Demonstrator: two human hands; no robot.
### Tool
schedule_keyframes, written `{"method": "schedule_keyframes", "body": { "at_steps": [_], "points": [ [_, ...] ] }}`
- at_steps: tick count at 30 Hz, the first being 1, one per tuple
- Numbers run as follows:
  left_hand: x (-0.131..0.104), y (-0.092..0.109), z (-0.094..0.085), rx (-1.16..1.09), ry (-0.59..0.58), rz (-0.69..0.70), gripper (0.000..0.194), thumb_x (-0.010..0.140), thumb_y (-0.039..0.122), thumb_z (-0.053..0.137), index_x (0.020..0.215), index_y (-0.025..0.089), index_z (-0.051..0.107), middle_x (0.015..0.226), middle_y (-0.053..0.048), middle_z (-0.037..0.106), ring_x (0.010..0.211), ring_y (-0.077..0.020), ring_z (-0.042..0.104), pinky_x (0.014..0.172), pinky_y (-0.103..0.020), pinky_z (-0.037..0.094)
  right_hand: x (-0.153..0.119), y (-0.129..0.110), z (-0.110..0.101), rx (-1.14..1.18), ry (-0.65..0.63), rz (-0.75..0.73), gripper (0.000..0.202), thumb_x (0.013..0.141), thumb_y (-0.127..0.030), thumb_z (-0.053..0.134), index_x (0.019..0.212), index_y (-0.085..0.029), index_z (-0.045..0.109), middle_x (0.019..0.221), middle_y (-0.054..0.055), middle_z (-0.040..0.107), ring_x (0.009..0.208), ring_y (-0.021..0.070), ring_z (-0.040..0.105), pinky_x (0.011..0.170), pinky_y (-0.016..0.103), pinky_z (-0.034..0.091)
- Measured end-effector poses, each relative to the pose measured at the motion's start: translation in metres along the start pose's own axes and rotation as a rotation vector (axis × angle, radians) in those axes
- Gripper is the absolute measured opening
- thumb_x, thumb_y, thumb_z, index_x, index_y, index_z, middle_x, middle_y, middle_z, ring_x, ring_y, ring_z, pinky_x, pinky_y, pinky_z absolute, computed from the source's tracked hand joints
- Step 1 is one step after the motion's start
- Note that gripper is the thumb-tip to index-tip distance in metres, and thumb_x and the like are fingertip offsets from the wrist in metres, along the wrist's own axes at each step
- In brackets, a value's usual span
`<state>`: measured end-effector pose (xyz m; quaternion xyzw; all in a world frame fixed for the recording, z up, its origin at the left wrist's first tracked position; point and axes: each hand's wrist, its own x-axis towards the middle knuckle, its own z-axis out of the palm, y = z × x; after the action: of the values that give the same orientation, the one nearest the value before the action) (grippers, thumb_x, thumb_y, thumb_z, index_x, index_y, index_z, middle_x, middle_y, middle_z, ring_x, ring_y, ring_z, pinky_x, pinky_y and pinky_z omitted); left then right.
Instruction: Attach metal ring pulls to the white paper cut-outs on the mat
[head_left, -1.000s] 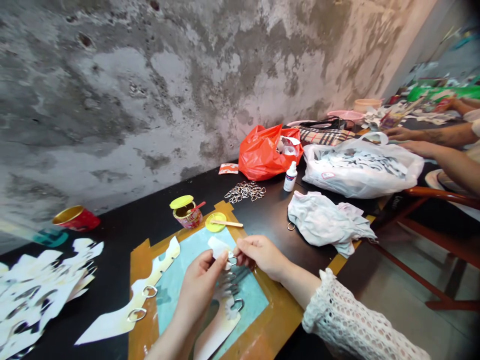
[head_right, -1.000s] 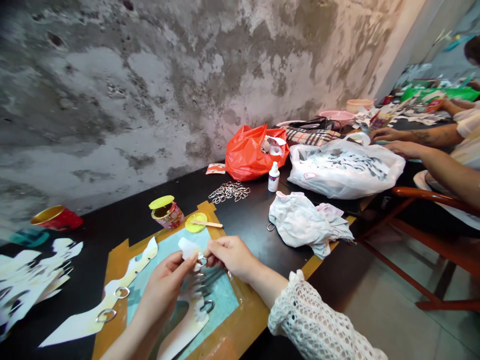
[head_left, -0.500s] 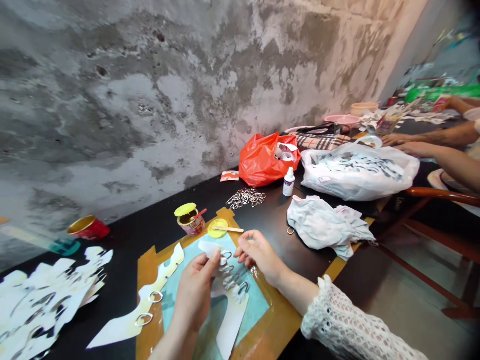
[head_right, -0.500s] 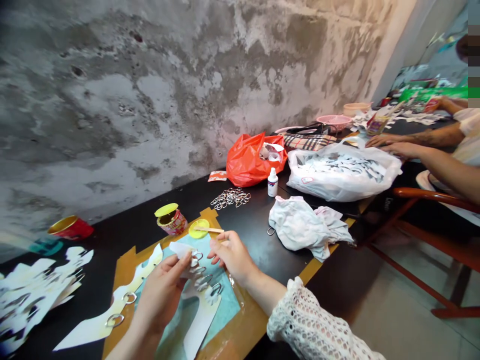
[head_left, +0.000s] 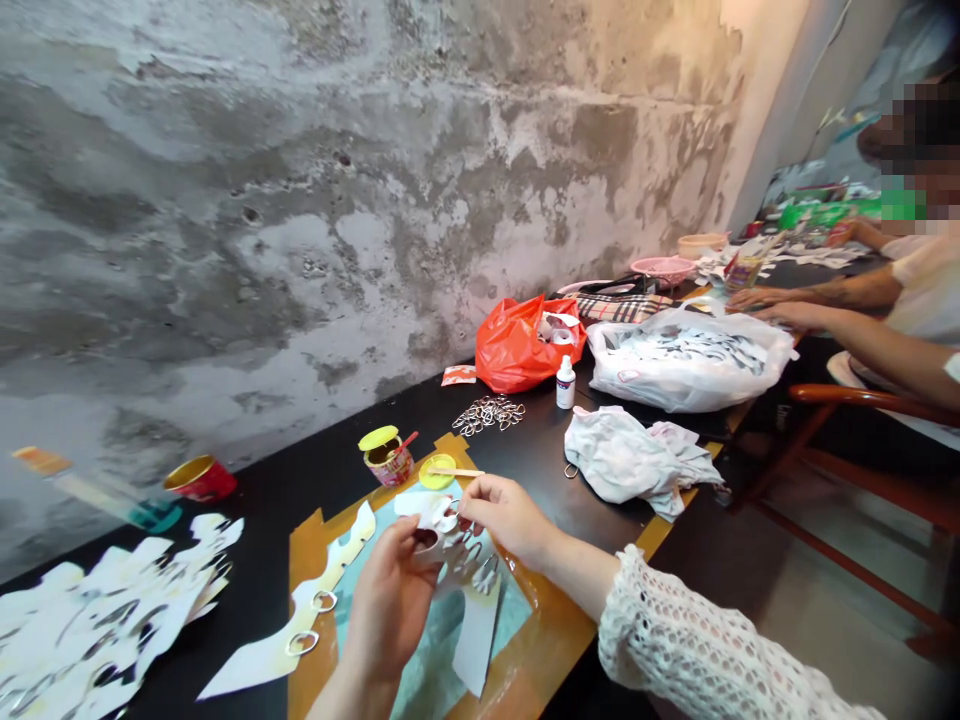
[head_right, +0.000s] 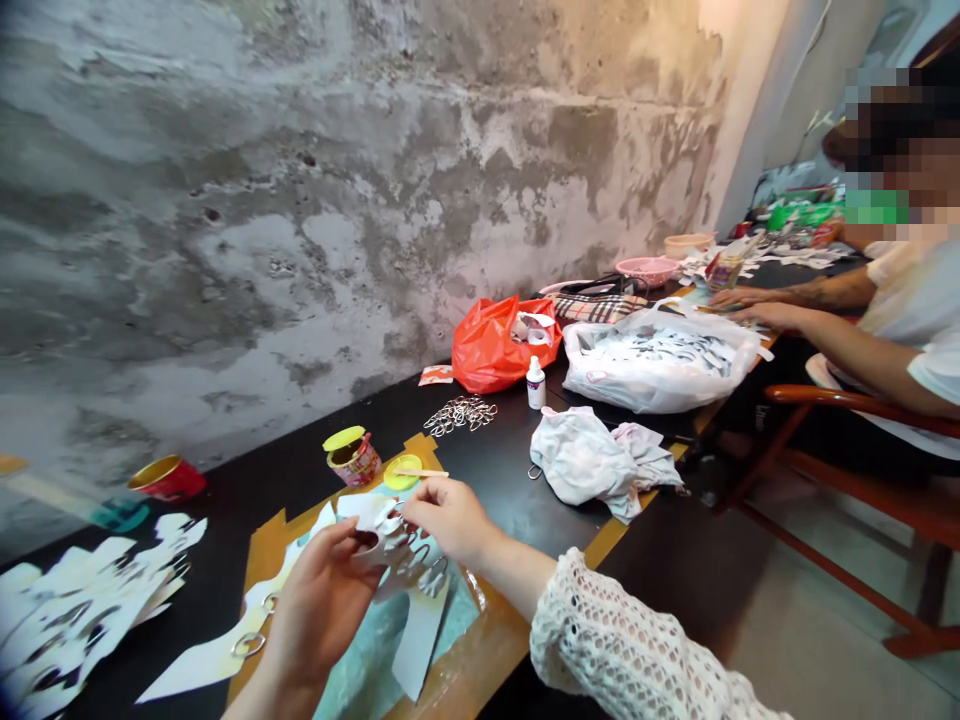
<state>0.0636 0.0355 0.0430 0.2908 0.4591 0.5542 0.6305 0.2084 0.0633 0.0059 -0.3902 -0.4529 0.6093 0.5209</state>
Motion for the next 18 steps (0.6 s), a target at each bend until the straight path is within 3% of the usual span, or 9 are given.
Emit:
{"method": "schedule_keyframes", "body": {
  "at_steps": [4,9,13,18],
  "points": [
    [-0.009,0.014,-0.009,-0.079,-0.035,-0.071,0.022,0.061,0.031,0.081,0.074,0.016,0.071,0.073,-0.003,0.071,0.069,-0.0181,0.065,0.067,-0.028,0.054,0.004,-0.021,-0.002,0.063,-0.147,0.005,0.018,0.072,-0.028,0.069,0.068,-0.017,0.055,0.063,-0.003,0.059,0.058,0.0099,0.052,0.06,0.023,0.042],
    [-0.017,0.044,-0.027,0.301,-0.212,0.03,0.039,0.068,0.044,0.08,0.095,0.017,0.074,0.092,-0.008,0.074,0.083,-0.0222,0.066,0.076,-0.03,0.053,-0.008,-0.055,-0.005,-0.133,-0.396,-0.062,0.011,0.076,-0.023,0.064,0.074,-0.017,0.056,0.066,-0.004,0.057,0.06,0.0093,0.052,0.057,0.021,0.041],
    [-0.024,0.066,-0.033,0.682,-0.279,0.113,0.03,0.071,0.042,0.08,0.091,0.02,0.074,0.09,-0.005,0.074,0.084,-0.0195,0.065,0.075,-0.025,0.05,-0.023,-0.073,0.004,-0.454,-0.408,-0.204,0.004,0.078,-0.018,0.061,0.076,-0.018,0.058,0.072,-0.003,0.058,0.063,0.009,0.051,0.056,0.019,0.039],
    [-0.035,0.068,-0.03,0.843,-0.219,0.197,0.027,0.074,0.046,0.075,0.077,0.019,0.074,0.077,-0.004,0.071,0.074,-0.0176,0.062,0.068,-0.024,0.048,-0.033,-0.071,0.018,-0.653,-0.325,-0.363,0.004,0.078,-0.017,0.061,0.074,-0.018,0.058,0.068,-0.004,0.06,0.06,0.0084,0.052,0.055,0.019,0.038]
  ]
}}
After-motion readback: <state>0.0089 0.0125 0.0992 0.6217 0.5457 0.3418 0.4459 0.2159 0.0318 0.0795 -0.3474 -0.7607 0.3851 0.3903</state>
